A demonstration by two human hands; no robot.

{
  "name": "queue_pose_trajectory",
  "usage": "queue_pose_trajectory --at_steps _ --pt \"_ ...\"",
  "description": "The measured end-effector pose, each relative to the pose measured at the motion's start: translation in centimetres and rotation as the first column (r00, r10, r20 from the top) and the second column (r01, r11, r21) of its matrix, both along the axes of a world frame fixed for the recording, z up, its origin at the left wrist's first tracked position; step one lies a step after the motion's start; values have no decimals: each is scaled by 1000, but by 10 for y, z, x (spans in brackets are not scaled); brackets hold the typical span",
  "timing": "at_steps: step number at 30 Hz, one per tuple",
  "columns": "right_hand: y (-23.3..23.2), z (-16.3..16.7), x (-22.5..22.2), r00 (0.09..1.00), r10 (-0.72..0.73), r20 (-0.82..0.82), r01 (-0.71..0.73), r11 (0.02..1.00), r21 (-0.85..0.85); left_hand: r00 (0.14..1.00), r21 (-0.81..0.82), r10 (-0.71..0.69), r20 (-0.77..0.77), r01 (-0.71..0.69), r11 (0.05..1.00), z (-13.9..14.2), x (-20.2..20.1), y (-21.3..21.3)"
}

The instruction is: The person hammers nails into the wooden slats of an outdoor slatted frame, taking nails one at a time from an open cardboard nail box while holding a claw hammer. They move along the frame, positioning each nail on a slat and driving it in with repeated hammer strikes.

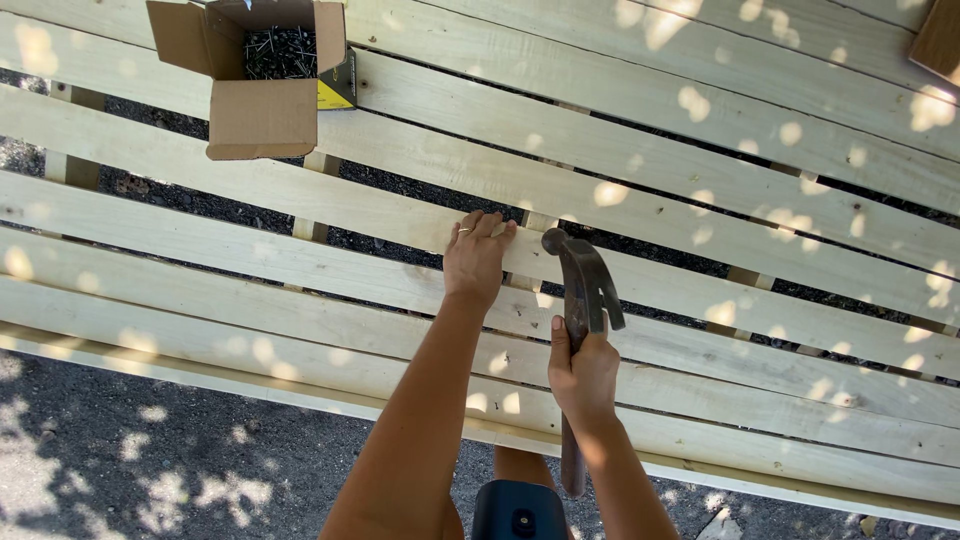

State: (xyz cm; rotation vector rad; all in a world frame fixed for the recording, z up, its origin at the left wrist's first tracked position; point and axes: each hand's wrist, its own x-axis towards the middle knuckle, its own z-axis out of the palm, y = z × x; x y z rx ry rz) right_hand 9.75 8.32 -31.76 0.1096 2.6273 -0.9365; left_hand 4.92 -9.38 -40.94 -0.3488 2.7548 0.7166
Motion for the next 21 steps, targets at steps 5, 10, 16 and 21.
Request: queue_pose_trajectory --at_steps 5,10,16,21 --pt "-5 -6 -4 992 57 110 -65 995 69 999 -5 -16 41 16 1000 -2 -7 -5" --pt "4 9 -7 994 -109 23 111 991 -71 998 -68 -70 -4 70 995 0 -8 -11" --pt "8 18 -4 958 -201 206 217 975 -56 964 1 -48 261 50 999 8 3 -8" --pt "9 25 2 978 -157 139 173 978 -114 989 31 1 148 -5 1000 1 13 -9"
